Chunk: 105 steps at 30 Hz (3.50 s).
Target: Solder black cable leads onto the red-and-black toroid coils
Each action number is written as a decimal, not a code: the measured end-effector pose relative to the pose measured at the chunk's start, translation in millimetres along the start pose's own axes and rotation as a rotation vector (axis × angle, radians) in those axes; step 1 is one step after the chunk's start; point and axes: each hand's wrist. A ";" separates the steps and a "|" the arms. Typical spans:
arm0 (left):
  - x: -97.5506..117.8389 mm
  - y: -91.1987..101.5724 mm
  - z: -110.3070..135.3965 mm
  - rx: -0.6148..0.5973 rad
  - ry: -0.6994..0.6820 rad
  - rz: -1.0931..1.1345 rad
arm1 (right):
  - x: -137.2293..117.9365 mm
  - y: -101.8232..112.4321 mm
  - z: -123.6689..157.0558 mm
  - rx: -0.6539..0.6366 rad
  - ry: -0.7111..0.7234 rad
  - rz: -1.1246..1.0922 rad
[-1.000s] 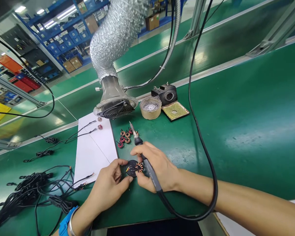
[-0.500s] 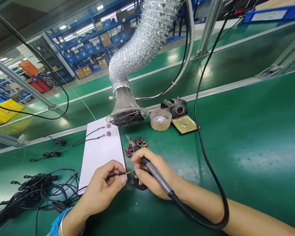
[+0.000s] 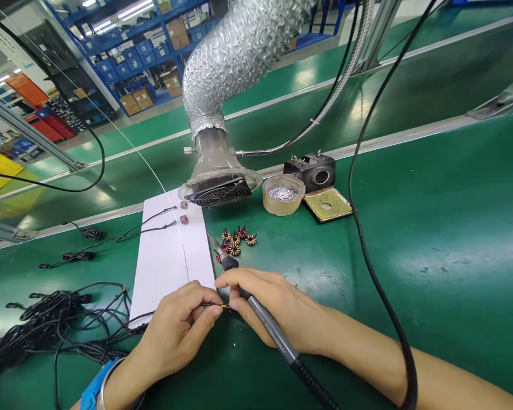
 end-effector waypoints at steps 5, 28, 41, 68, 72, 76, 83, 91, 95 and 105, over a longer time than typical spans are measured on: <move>2.4 -2.9 1.4 0.030 0.028 0.005 | -1.9 -0.1 2.4 -0.049 -0.091 -0.093; 3.0 -10.9 1.7 0.048 0.085 0.083 | 1.4 -9.6 6.6 -0.099 -0.279 -0.326; 0.5 -16.1 1.1 0.141 0.230 0.329 | 2.1 -10.2 3.9 -0.093 -0.311 -0.363; -0.1 -18.0 -0.3 0.080 0.331 0.548 | 2.4 -13.8 5.3 0.105 -0.182 -0.295; 1.1 -19.2 1.6 0.122 0.282 0.402 | 3.8 -11.7 5.4 0.101 -0.184 -0.252; -0.2 -20.1 3.7 0.141 0.260 0.325 | 2.7 -9.0 6.4 0.101 -0.201 -0.235; 0.5 -18.1 3.9 0.153 0.105 0.125 | 1.9 -11.4 7.8 0.063 -0.220 -0.191; 3.6 -15.1 4.7 0.179 0.055 0.078 | 1.7 -2.9 8.5 -0.166 -0.184 -0.396; 4.1 -15.2 5.6 0.198 0.013 0.058 | 5.6 -5.3 8.4 -0.191 -0.205 -0.500; 2.4 -15.2 8.1 0.223 -0.014 0.096 | 12.5 -9.0 9.4 -0.273 -0.299 -0.696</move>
Point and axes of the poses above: each hand's wrist, its own z-axis away from the middle knuckle, its own y-axis out of the back of the hand, x = y × z, and after that the axes turned 13 degrees about -y, right-handed
